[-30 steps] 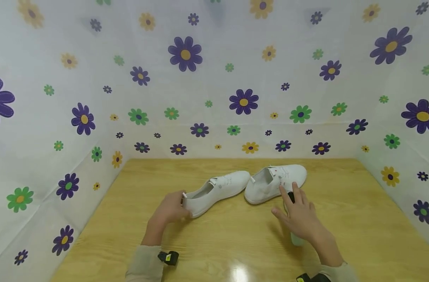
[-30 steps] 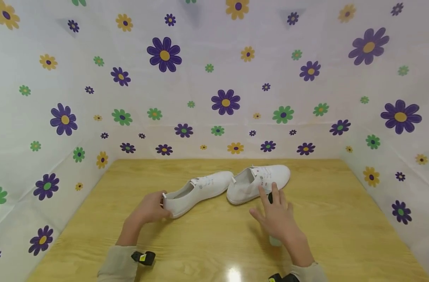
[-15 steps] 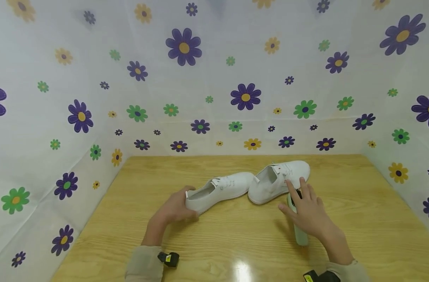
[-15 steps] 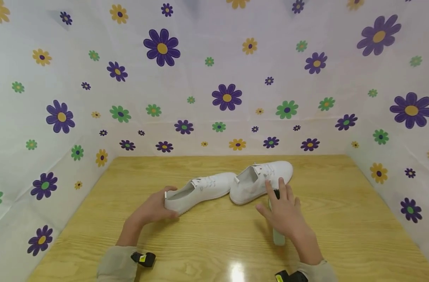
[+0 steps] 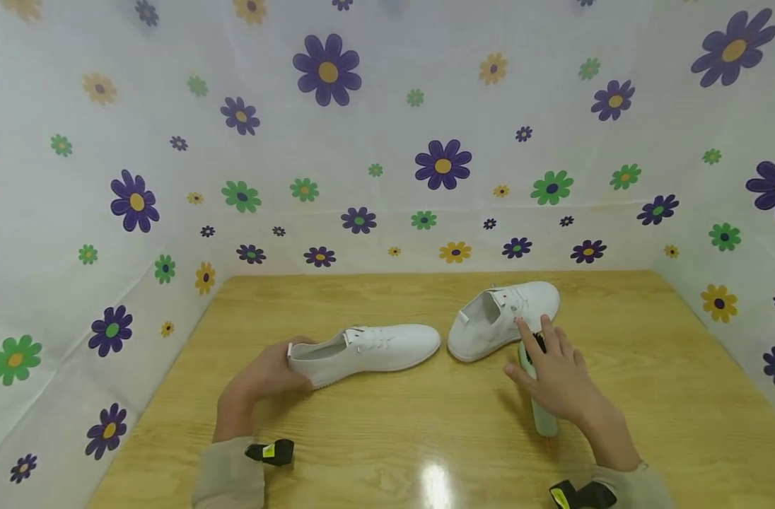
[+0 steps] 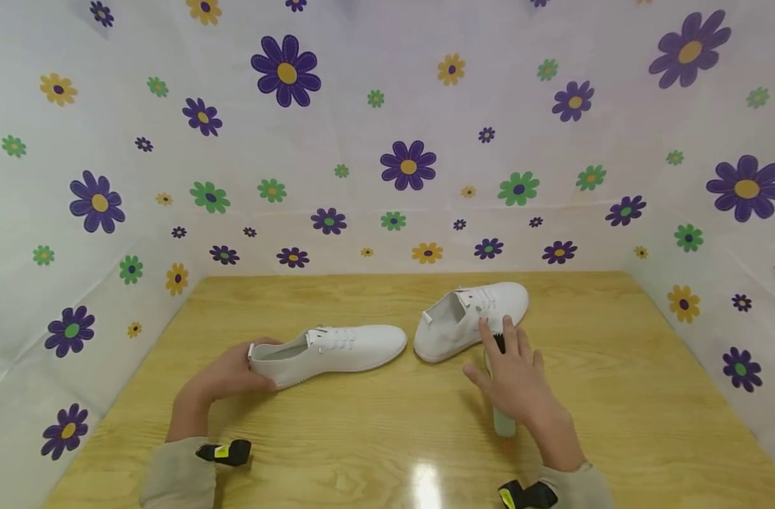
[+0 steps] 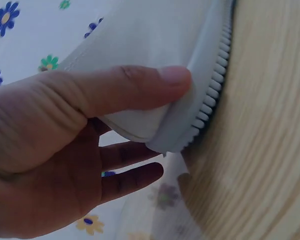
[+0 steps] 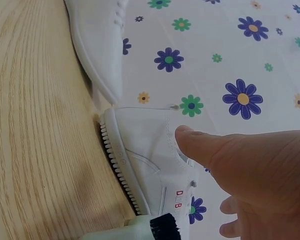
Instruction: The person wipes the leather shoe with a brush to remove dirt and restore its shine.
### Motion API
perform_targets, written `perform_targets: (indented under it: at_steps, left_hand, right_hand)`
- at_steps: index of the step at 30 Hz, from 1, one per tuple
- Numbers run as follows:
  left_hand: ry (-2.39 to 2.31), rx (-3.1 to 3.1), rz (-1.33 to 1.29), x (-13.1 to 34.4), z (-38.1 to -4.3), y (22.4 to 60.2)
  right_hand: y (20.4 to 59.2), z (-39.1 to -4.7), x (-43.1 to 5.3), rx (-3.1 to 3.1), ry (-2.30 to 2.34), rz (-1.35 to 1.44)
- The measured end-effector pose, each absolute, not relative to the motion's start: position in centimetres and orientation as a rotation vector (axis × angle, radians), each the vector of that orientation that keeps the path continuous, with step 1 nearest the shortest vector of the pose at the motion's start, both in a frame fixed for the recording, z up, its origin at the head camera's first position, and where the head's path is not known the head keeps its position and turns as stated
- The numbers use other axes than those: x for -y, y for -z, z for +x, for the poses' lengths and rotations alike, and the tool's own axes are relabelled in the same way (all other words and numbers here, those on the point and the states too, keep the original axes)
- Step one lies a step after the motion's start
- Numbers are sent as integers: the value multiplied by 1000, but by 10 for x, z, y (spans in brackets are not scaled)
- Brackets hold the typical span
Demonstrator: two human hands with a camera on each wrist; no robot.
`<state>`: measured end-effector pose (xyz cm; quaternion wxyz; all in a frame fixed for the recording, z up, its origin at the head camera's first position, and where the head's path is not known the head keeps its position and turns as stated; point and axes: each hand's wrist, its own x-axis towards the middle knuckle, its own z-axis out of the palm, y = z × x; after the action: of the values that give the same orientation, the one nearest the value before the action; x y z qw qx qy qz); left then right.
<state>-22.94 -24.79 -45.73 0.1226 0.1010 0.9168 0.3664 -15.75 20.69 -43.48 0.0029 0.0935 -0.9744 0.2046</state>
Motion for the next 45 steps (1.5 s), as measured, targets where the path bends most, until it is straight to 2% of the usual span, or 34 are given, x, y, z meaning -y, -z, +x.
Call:
perform_targets:
  at_steps: [13, 23, 32, 45]
  left_hand:
    - [-1078, -2556, 428, 262, -228, 459]
    - [-1093, -2418, 688, 194, -231, 470]
    - [-1043, -2543, 658, 171, -230, 470]
    - [-1109, -2681, 611, 152, -248, 479]
  right_hand:
    - [432, -158, -214, 3082, -654, 284]
    - [430, -157, -221, 3076, -653, 275]
    - [428, -160, -223, 3082, -623, 273]
    - [428, -159, -223, 3125, -665, 266]
